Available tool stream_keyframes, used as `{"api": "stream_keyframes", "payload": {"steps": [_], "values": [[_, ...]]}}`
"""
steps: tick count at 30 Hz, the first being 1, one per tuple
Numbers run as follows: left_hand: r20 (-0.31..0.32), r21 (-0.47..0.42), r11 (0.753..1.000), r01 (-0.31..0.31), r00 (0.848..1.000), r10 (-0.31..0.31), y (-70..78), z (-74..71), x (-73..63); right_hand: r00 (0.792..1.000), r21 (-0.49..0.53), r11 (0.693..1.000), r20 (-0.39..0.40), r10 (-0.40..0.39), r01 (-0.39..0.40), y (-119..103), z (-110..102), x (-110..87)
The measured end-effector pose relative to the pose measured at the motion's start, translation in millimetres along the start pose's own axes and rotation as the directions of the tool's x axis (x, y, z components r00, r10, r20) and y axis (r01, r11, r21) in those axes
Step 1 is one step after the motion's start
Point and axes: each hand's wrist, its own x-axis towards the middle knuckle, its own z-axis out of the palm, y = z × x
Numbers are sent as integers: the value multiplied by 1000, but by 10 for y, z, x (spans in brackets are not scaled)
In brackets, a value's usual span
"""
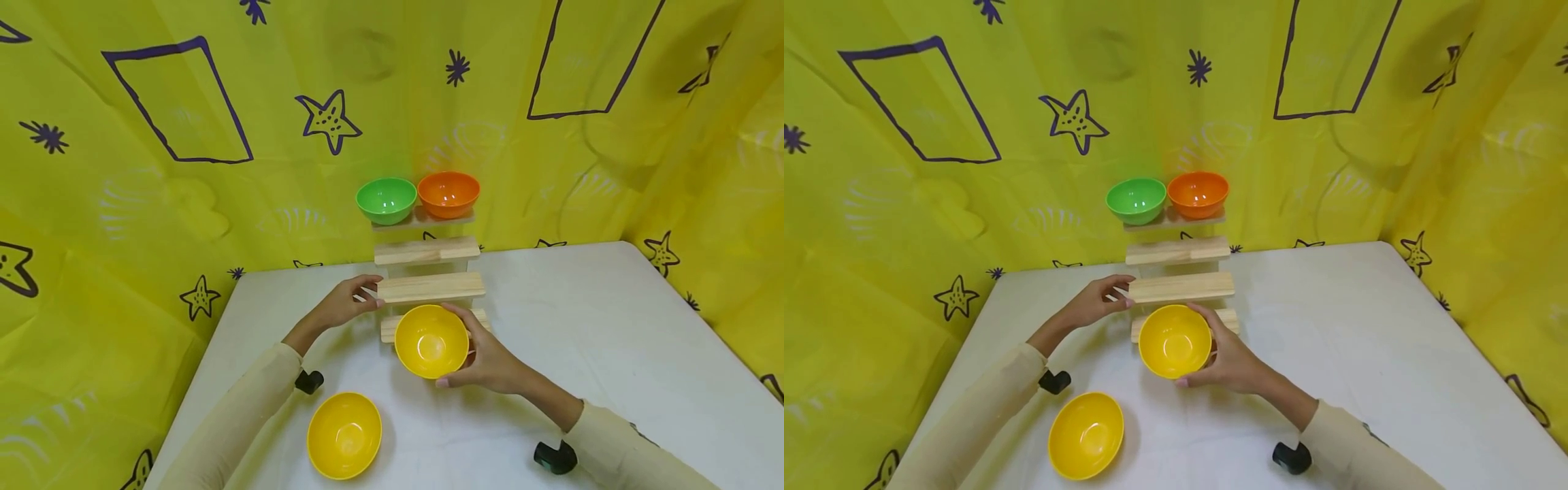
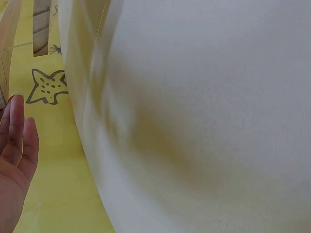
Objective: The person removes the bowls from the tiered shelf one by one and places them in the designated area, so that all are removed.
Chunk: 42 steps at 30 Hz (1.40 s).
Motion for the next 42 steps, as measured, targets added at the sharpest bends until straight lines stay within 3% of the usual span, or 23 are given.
{"api": "stream_keyframes", "payload": {"steps": [19, 32, 42], "values": [[-7, -5, 1000, -4, 1000, 4, -23, 18, -9, 998, -13, 999, 40, 39, -38, -36, -83, -65], [-9, -2, 1000, -1, 1000, 1, -32, 14, -12, 990, 18, 999, 129, 47, -50, -21, -87, -133], [-14, -17, 1000, 1, 1000, -1, -34, 22, -17, 981, -45, 998, 187, 49, -41, -17, -101, -159]]}}
